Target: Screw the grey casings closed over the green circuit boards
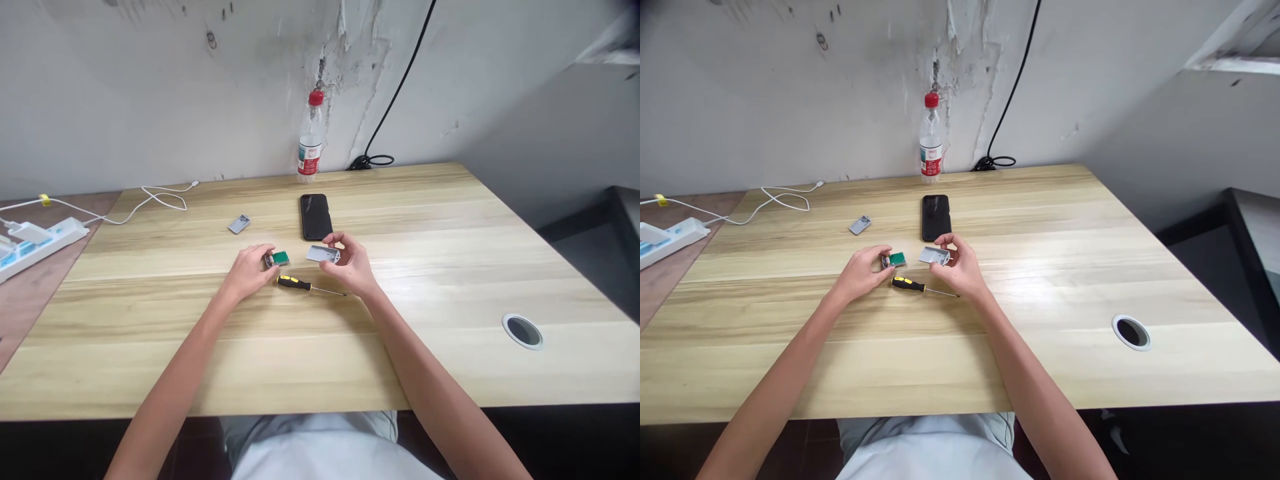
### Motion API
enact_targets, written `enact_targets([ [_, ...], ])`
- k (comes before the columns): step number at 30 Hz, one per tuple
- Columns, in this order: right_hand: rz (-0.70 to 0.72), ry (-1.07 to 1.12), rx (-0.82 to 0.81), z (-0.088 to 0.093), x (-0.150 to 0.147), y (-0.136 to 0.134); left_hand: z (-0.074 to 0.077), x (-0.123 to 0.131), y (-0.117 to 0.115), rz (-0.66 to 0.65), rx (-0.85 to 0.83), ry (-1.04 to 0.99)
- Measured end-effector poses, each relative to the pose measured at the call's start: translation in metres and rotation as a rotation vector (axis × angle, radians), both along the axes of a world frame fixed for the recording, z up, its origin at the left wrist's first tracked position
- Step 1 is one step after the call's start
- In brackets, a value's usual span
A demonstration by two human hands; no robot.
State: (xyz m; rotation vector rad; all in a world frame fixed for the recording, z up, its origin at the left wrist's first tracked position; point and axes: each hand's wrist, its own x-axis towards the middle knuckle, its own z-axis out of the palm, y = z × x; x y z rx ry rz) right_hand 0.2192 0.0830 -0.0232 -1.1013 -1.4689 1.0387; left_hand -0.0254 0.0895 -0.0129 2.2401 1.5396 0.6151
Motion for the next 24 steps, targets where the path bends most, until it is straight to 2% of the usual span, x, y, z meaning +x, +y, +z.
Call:
enact_targets([
  [5, 0.046, -0.267, 0.022, 0.0, 0.012, 0.003, -0.002, 0.0, -0.018, 0.002, -0.018, -0.041],
  [10, 0.155, -0.444, 0.118, 0.007, -0.001, 0.006, -0.005, 0.0, -0.018, -0.031, -0.019, -0.067],
  [19, 0.428, -0.456, 0.164, 0.013, -0.037, 0.021, -0.008, 0.002, -0.02, 0.029, -0.071, -0.253],
  [24, 0.486, -0.449, 0.181, 0.013, -0.042, 0.023, -0.011, -0.004, -0.019, -0.024, -0.064, -0.291],
])
